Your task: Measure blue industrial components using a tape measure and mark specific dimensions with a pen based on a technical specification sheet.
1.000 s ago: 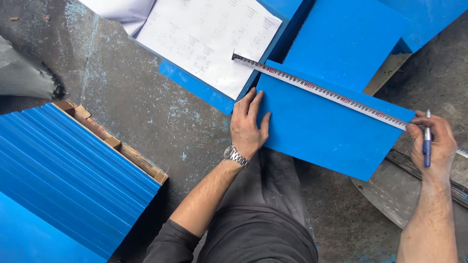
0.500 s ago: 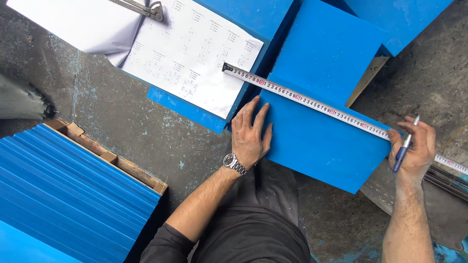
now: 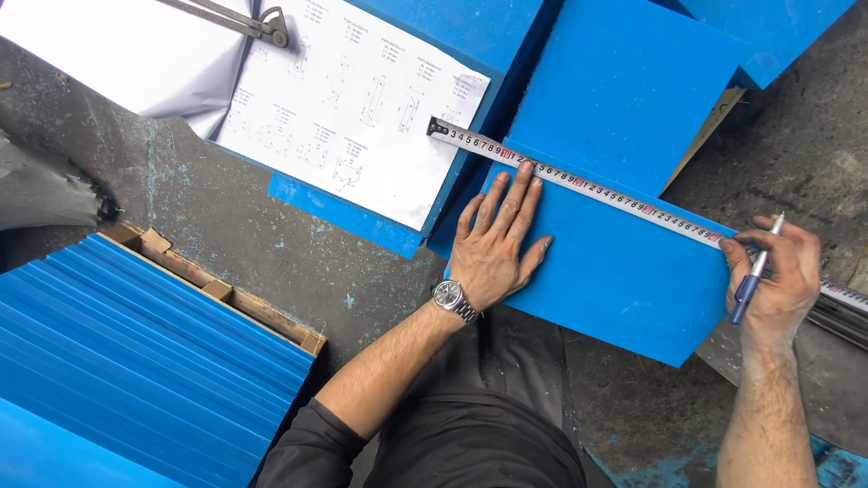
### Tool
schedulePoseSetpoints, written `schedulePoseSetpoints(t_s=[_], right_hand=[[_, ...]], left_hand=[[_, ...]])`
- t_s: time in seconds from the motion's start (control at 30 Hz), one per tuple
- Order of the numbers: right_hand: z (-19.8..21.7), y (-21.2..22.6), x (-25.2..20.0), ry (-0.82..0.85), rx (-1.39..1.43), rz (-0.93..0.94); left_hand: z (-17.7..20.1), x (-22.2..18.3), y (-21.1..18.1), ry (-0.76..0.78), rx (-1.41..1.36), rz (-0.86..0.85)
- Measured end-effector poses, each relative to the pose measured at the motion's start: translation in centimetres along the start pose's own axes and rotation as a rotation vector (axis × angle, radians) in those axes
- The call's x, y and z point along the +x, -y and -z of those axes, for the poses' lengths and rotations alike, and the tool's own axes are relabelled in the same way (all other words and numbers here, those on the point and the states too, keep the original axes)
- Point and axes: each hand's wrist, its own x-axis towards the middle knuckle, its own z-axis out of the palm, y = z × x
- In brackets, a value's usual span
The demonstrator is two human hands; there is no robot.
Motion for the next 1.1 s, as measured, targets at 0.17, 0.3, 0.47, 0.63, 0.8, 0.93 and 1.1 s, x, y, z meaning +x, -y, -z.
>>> schedulePoseSetpoints(t_s=[0.17, 0.3, 0.47, 0.63, 0.8, 0.93, 1.1], right_hand=[[0.3, 1.3, 0.3, 0.044, -0.005, -0.001], [-0.3, 0.2, -0.2, 0.060, 0.002, -0.025], [-0.2, -0.1, -0.4, 0.064, 0.034, -0.040], [-0.1, 0.2, -0.4, 0.062, 0.038, -0.047], [0.2, 0.2, -0.5, 0.072, 0.074, -0.101], [0.7, 0.1, -1.0, 0.072, 0.039, -0.112], [1.1, 0.6, -0.9, 0.072, 0.043, -0.101]], left_hand=[[-0.2, 0.1, 0.0, 0.029, 0.026, 0.014], [-0.2, 0.2, 0.0, 0.006, -0.027, 0.015], [-0.3, 0.3, 0.5, -0.015, -0.130, -0.012], [-0.7, 0.2, 0.9, -0.030, -0.155, -0.047], [-0.4, 0.3, 0.6, -0.006, -0.164, -0.049], [-0.1, 0.9, -0.2, 0.021, -0.149, -0.067], [-0.4, 1.0, -0.3, 0.026, -0.143, -0.057]])
